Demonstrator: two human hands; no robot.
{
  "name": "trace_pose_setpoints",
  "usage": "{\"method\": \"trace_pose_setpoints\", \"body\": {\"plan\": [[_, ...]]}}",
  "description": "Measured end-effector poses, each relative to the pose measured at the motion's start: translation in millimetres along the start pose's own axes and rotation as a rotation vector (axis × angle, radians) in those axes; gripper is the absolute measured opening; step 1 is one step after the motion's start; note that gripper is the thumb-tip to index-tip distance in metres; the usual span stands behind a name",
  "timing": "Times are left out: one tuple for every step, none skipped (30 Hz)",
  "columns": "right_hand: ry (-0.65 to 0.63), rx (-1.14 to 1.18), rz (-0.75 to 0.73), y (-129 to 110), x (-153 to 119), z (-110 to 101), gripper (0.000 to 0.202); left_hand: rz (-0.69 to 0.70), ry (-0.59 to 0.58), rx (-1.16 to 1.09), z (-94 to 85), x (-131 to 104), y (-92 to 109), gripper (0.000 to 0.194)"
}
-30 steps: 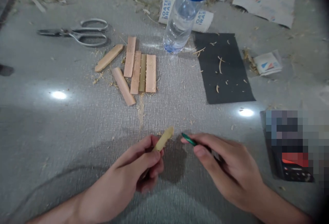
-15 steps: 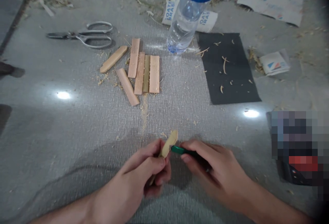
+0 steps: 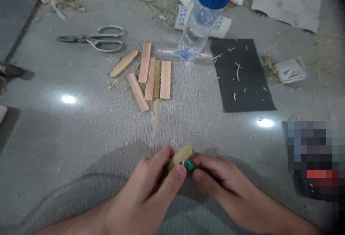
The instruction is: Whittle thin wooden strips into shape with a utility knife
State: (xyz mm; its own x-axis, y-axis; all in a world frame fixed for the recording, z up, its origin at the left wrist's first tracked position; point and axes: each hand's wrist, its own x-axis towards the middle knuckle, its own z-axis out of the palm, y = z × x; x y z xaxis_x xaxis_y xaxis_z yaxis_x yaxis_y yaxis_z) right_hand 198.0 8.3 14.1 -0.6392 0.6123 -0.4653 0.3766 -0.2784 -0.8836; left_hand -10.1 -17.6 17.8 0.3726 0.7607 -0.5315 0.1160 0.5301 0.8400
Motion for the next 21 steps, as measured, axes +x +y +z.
{"method": "trace_pose_setpoints", "body": {"plan": [[0.003,0.001,0.014,0.8,0.6,1.0,0.022,0.033,-0.024,0.075,-0.9,0.6,-0.1,0.029],[0.006,-0.007,0.019,1.7,1.1,2.0,0.025,0.047,-0.037,0.136,-1.6,1.1,-0.1,0.03],[0.014,-0.026,0.019,2.6,1.5,3.2,0.027,0.052,-0.041,0.186,-2.2,1.5,-0.4,0.03],[0.026,-0.052,0.018,3.5,1.7,4.5,0.028,0.056,-0.044,0.223,-2.4,1.7,-0.8,0.031],[0.041,-0.082,0.015,4.3,1.6,6.0,0.029,0.063,-0.048,0.249,-2.4,1.8,-1.3,0.03],[0.06,-0.113,0.009,4.8,1.3,7.7,0.029,0.067,-0.049,0.262,-2.1,1.7,-1.9,0.03],[0.079,-0.14,0.0,5.0,0.9,9.4,0.029,0.07,-0.049,0.267,-1.8,1.6,-2.4,0.029],[0.095,-0.157,-0.012,4.9,0.4,10.9,0.028,0.072,-0.047,0.267,-1.6,1.5,-2.5,0.029],[0.105,-0.167,-0.022,4.4,0.1,12.2,0.027,0.073,-0.049,0.26,-1.5,1.5,-2.3,0.029],[0.11,-0.168,-0.028,3.6,-0.1,13.1,0.027,0.074,-0.057,0.243,-1.8,1.5,-1.7,0.029],[0.11,-0.165,-0.028,2.6,0.0,13.5,0.027,0.075,-0.068,0.218,-2.2,1.7,-0.6,0.03],[0.106,-0.158,-0.022,1.4,0.2,13.4,0.027,0.077,-0.08,0.19,-2.8,2.0,0.8,0.031],[0.099,-0.149,-0.012,0.3,0.5,12.8,0.028,0.077,-0.091,0.164,-3.4,2.3,2.3,0.031],[0.091,-0.144,0.001,-0.7,0.8,11.9,0.03,0.069,-0.097,0.142,-4.0,2.7,3.9,0.032],[0.086,-0.144,0.014,-1.5,0.9,10.8,0.031,0.055,-0.097,0.14,-4.3,3.0,5.3,0.034],[0.082,-0.145,0.025,-2.1,1.0,9.7,0.032,0.036,-0.095,0.139,-4.3,3.4,6.4,0.035],[0.08,-0.145,0.033,-2.5,0.9,8.7,0.032,0.015,-0.1,0.129,-4.1,3.6,7.1,0.037],[0.078,-0.141,0.037,-2.7,0.6,7.8,0.032,-0.007,-0.109,0.102,-3.5,3.8,7.5,0.039],[0.077,-0.136,0.036,-2.7,0.2,7.1,0.031,-0.034,-0.127,0.059,-2.9,3.8,7.4,0.04],[0.075,-0.128,0.032,-2.6,-0.3,6.7,0.031,-0.061,-0.147,0.006,-2.1,3.6,7.1,0.041],[0.072,-0.118,0.028,-2.5,-0.8,6.5,0.031,-0.085,-0.165,-0.045,-1.5,3.4,6.6,0.042]]}}
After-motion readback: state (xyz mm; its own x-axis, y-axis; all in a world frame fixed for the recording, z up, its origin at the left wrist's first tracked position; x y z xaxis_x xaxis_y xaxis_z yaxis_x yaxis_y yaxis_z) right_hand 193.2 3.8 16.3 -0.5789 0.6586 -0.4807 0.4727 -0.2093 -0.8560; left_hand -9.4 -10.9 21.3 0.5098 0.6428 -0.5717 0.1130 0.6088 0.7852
